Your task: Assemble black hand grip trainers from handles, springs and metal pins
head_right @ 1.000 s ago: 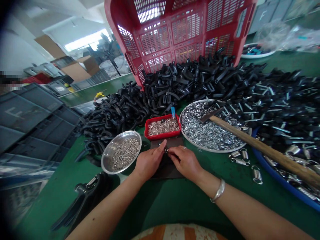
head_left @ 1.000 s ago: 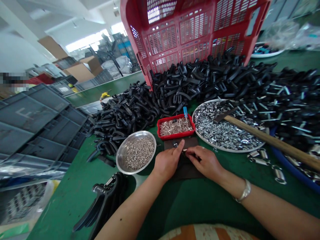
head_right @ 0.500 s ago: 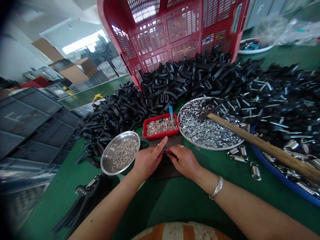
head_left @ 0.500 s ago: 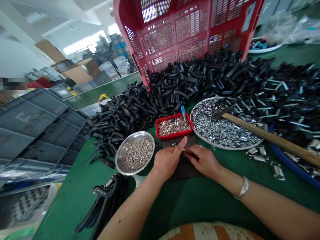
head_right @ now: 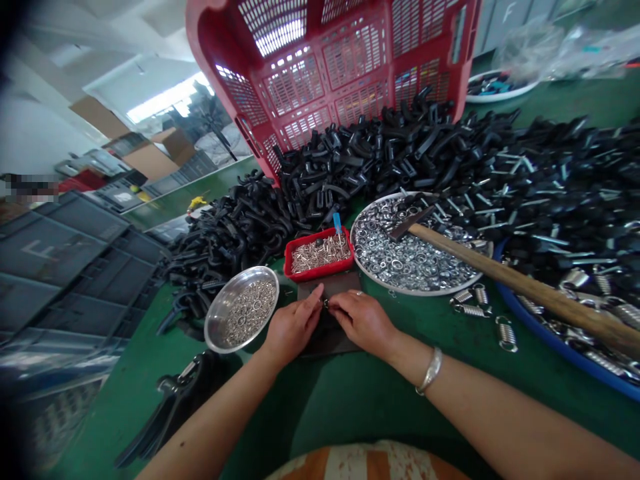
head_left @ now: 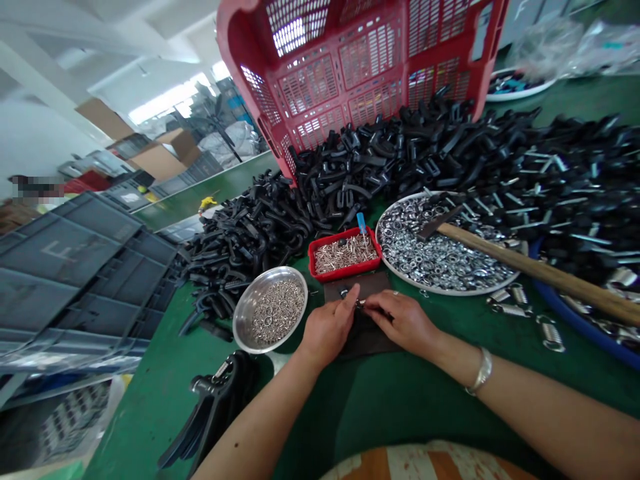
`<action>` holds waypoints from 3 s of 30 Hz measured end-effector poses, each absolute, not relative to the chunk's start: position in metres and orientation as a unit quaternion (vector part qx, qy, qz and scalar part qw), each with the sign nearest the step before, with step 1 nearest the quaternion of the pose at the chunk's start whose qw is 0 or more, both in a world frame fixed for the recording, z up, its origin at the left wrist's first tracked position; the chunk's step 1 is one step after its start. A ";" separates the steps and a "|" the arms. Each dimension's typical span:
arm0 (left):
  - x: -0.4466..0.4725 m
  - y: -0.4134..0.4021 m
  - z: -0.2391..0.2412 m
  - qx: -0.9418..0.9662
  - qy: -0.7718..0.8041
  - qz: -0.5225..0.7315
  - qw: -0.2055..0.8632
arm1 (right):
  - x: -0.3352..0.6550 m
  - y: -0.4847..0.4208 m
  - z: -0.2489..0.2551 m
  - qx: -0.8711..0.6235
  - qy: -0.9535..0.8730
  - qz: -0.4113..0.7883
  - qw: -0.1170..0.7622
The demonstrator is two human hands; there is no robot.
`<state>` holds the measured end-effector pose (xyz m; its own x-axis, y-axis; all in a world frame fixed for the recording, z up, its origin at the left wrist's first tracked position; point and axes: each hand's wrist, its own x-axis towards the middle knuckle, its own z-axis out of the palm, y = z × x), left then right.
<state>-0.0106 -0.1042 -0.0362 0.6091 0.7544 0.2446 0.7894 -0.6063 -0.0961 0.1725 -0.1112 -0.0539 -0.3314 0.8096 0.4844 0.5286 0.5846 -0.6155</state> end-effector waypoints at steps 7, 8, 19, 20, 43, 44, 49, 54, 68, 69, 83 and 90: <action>-0.016 -0.097 -0.035 -0.909 -0.397 -0.115 0.053 | 0.172 -0.109 -0.055 -0.417 -0.795 0.175 0.404; -0.016 -0.097 -0.036 -0.908 -0.396 -0.123 0.052 | 0.172 -0.108 -0.055 -0.415 -0.795 0.174 0.406; -0.008 -0.105 -0.026 -0.919 -0.374 -0.050 0.112 | 0.173 -0.107 -0.059 -0.408 -0.795 0.171 0.415; -0.007 -0.106 -0.025 -0.918 -0.377 -0.042 0.111 | 0.173 -0.106 -0.059 -0.409 -0.795 0.170 0.414; -0.013 -0.097 -0.026 -0.876 -0.417 -0.223 -0.098 | 0.171 -0.109 -0.060 -0.395 -0.792 0.154 0.440; -0.013 -0.095 -0.024 -0.874 -0.429 -0.209 -0.092 | 0.172 -0.109 -0.059 -0.395 -0.790 0.157 0.441; -0.016 -0.087 -0.010 -0.834 -0.534 -0.136 -0.042 | 0.175 -0.108 -0.059 -0.419 -0.767 0.187 0.449; -0.014 -0.094 -0.015 -0.802 -0.586 -0.091 -0.074 | 0.178 -0.101 -0.058 -0.459 -0.746 0.191 0.444; -0.015 -0.095 -0.041 -0.733 -0.601 -0.242 -0.210 | 0.160 -0.102 -0.051 -0.479 -0.785 0.097 0.381; -0.015 -0.096 -0.042 -0.727 -0.603 -0.249 -0.212 | 0.160 -0.103 -0.051 -0.475 -0.789 0.095 0.379; -0.018 -0.099 -0.045 -0.705 -0.596 -0.307 -0.229 | 0.150 -0.104 -0.041 -0.454 -0.833 -0.005 0.316; -0.018 -0.100 -0.041 -0.705 -0.602 -0.296 -0.229 | 0.149 -0.103 -0.039 -0.408 -0.880 -0.070 0.234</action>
